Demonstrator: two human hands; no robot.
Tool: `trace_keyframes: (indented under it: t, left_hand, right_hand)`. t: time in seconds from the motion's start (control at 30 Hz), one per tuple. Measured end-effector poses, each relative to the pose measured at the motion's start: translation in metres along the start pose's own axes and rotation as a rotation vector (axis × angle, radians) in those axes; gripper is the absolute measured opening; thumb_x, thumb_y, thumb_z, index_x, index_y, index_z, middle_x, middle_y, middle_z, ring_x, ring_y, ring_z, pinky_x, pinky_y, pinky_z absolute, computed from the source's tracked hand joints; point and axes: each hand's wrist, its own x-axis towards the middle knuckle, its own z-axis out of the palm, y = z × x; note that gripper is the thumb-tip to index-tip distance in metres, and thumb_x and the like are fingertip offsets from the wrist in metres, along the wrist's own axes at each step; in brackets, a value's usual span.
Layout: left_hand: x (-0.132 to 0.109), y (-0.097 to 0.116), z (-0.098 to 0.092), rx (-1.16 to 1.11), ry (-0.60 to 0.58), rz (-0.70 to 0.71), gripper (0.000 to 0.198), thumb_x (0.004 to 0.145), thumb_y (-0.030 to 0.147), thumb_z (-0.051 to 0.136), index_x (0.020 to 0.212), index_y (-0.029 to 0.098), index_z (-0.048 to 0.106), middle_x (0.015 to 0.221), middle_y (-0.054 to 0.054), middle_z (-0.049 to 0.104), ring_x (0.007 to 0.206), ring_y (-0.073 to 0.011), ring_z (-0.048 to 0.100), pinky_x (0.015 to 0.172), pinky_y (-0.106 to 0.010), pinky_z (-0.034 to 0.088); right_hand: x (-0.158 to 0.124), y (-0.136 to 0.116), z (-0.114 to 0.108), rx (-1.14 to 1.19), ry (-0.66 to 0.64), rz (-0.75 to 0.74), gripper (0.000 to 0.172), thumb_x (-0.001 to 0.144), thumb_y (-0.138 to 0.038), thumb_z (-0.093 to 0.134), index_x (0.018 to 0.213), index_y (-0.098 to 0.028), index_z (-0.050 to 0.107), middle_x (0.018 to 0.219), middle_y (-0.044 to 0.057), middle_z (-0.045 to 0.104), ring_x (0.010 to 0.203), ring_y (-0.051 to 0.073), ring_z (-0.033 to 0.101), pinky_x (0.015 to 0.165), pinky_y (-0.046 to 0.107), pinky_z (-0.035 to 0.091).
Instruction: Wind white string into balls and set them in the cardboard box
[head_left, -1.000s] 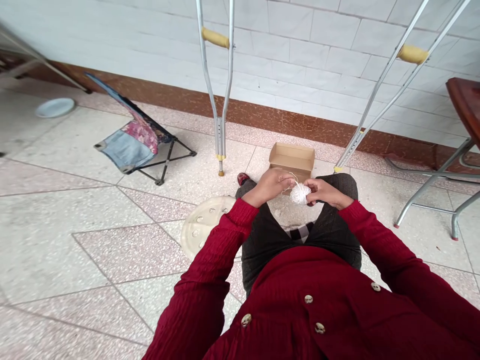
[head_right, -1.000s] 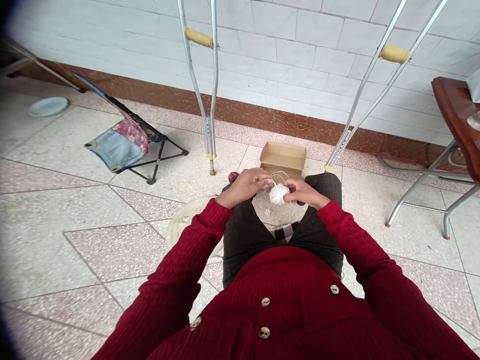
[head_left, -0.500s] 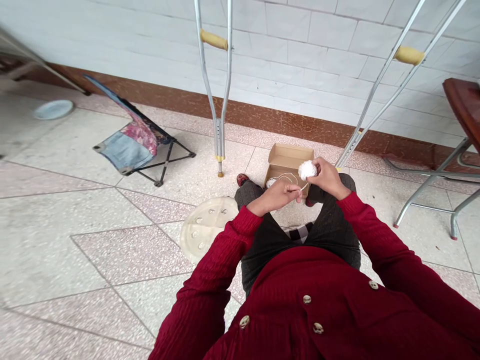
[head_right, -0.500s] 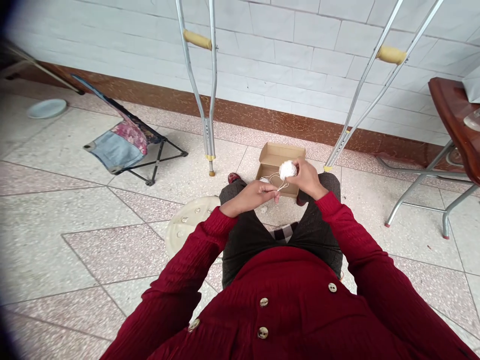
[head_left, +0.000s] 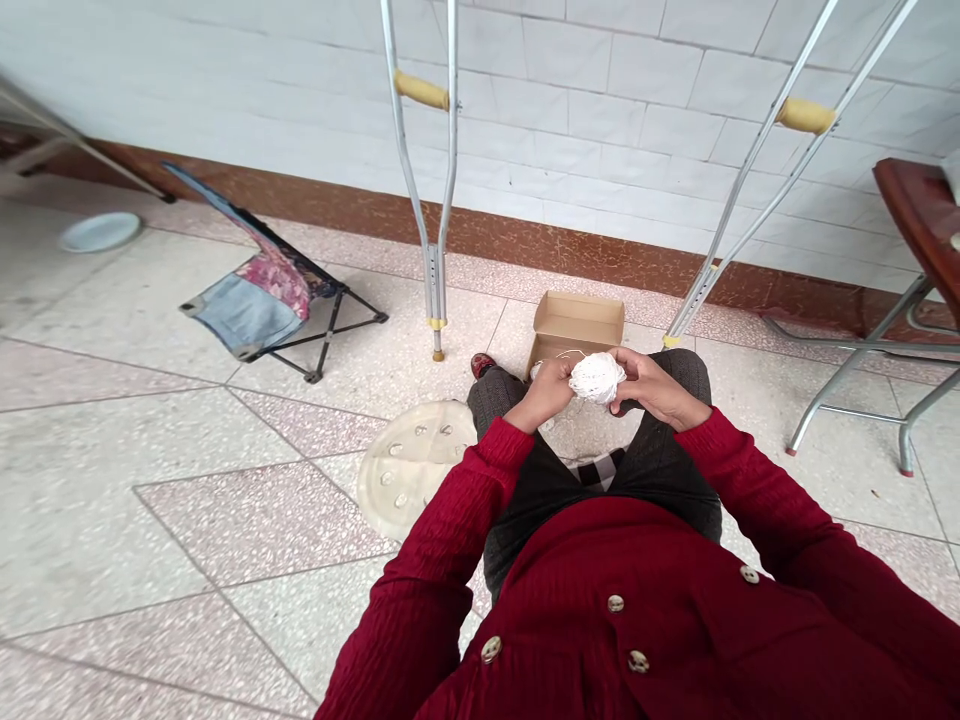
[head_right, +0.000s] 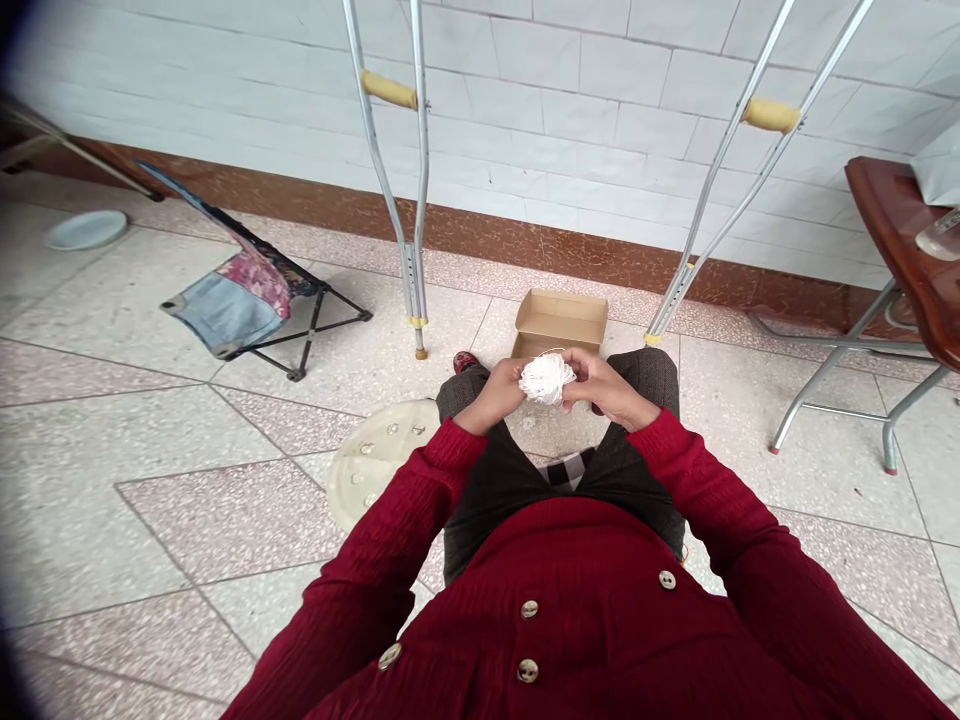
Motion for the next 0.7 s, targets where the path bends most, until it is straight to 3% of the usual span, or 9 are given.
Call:
trace_keyframes:
  t: [0.1,0.2,0.33,0.47,0.53,0.7]
  left_hand:
    - [-0.004,-0.008,0.002,0.035,0.037,-0.010,0.022,0.077,0.032,0.062,0.071,0.012,0.070,0.067,-0.001,0.067,0.067,-0.0158,0.058,0.066,-0.026,0.045]
    - [-0.009,-0.014,0.000,0.104,0.027,-0.071,0.026,0.080,0.031,0.058,0.064,0.012,0.067,0.065,-0.002,0.066,0.067,-0.0162,0.058,0.067,-0.026,0.045]
    - [-0.026,-0.009,0.004,0.145,-0.141,-0.124,0.038,0.089,0.032,0.049,0.061,0.014,0.066,0.066,-0.002,0.067,0.066,-0.0136,0.059,0.070,-0.024,0.044]
    - [-0.043,0.014,0.009,0.200,-0.322,-0.105,0.038,0.091,0.033,0.049,0.062,0.015,0.066,0.064,-0.001,0.065,0.061,-0.0115,0.055,0.063,-0.022,0.040]
    - [-0.042,0.027,0.005,0.216,-0.336,-0.064,0.037,0.092,0.033,0.047,0.066,0.015,0.067,0.065,0.000,0.064,0.061,-0.0111,0.053,0.062,-0.022,0.039]
    - [-0.018,0.040,-0.024,0.349,-0.101,0.127,0.032,0.092,0.029,0.050,0.067,0.016,0.064,0.066,0.000,0.061,0.068,-0.0128,0.053,0.071,-0.025,0.039]
  right_hand:
    - [-0.004,-0.002,0.006,0.022,-0.032,0.016,0.061,0.064,-0.012,0.069,0.121,-0.027,0.052,0.088,-0.001,0.064,0.065,0.013,0.059,0.052,0.023,0.051]
    - [-0.003,-0.008,0.005,0.027,-0.039,0.000,0.060,0.066,-0.016,0.069,0.123,-0.026,0.054,0.093,0.000,0.065,0.066,0.013,0.062,0.054,0.024,0.052]
    - [0.016,-0.014,-0.015,-0.118,0.207,-0.083,0.053,0.067,-0.024,0.070,0.117,-0.022,0.055,0.087,0.001,0.065,0.060,0.012,0.059,0.050,0.024,0.047]
    - [0.034,0.004,-0.039,-0.457,0.438,-0.093,0.056,0.060,-0.024,0.074,0.112,-0.020,0.055,0.085,0.000,0.065,0.065,0.014,0.058,0.052,0.023,0.045]
    - [0.033,0.023,-0.039,-0.504,0.395,-0.034,0.056,0.058,-0.023,0.074,0.111,-0.020,0.055,0.085,0.000,0.065,0.068,0.015,0.058,0.055,0.024,0.046]
    - [0.005,0.055,-0.012,-0.164,0.041,0.120,0.057,0.061,-0.019,0.071,0.115,-0.020,0.055,0.078,-0.001,0.062,0.064,0.014,0.057,0.048,0.022,0.045]
